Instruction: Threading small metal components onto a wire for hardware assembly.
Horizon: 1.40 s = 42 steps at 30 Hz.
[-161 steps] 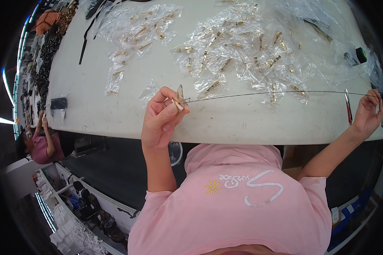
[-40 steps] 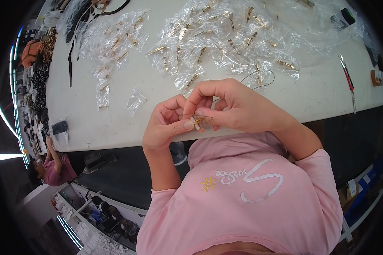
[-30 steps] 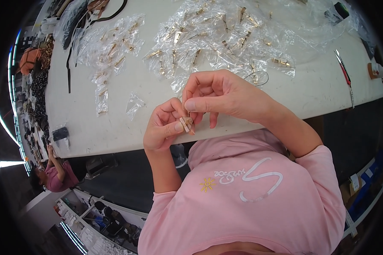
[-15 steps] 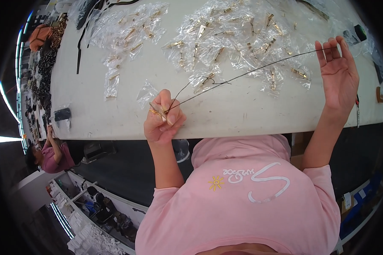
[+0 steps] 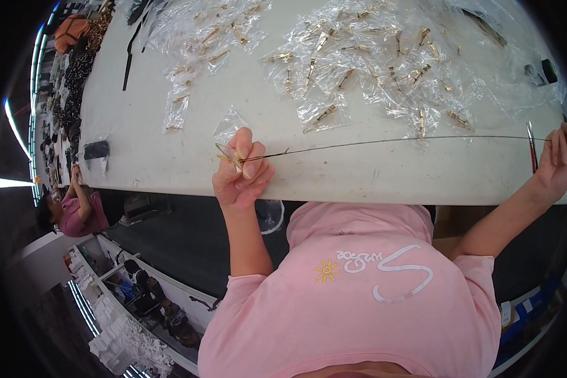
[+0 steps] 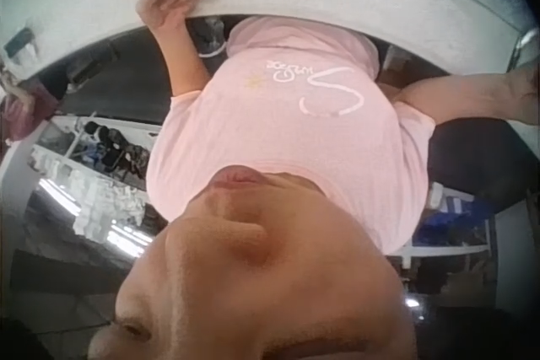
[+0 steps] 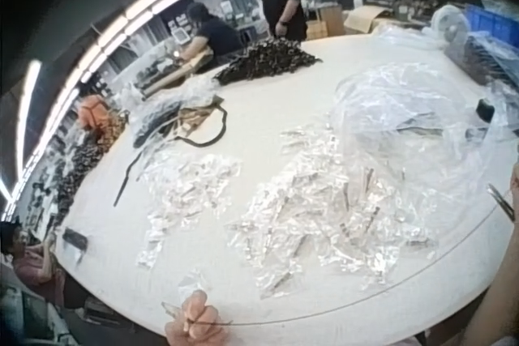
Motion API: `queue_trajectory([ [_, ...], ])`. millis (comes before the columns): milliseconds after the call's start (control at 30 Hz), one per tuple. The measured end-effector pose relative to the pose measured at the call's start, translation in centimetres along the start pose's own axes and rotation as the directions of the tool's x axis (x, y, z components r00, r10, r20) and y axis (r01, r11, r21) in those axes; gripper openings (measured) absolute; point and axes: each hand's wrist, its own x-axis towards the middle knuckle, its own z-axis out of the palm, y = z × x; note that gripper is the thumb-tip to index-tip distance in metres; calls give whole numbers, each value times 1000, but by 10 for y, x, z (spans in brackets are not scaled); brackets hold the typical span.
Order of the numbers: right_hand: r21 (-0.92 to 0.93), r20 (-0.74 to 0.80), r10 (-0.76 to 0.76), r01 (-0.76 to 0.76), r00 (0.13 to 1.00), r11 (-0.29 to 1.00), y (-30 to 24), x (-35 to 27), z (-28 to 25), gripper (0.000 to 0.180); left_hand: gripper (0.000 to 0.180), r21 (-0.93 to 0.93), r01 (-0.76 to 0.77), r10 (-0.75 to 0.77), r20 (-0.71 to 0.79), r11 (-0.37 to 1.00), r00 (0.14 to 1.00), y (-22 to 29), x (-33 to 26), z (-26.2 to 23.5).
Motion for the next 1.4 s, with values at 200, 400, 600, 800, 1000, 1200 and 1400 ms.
queue_trajectory([
  [200,-459,36,-287,271,957,846,9,-3,25,33,33,-28,-60,60,-28,998,998,1,-1,0],
  [400,-699,128,-110,169,986,695,77,-53,101,25,26,-39,-48,52,108,998,993,-15,23,5],
  [600,-659,544,290,187,788,728,170,-144,206,17,27,-57,58,-43,240,997,970,-30,43,24],
  [800,-547,662,167,318,730,775,186,-157,230,21,27,-148,42,-8,225,988,974,-42,42,18],
  [1000,-561,675,130,391,727,730,194,-161,226,23,25,-43,-35,42,166,998,985,-41,40,18],
  [1200,-547,701,92,451,707,705,194,-159,225,24,24,-79,-11,28,218,997,976,-41,43,22],
  [1400,-546,732,103,490,673,679,193,-156,225,24,24,-71,31,-16,210,997,978,-38,41,22],
])
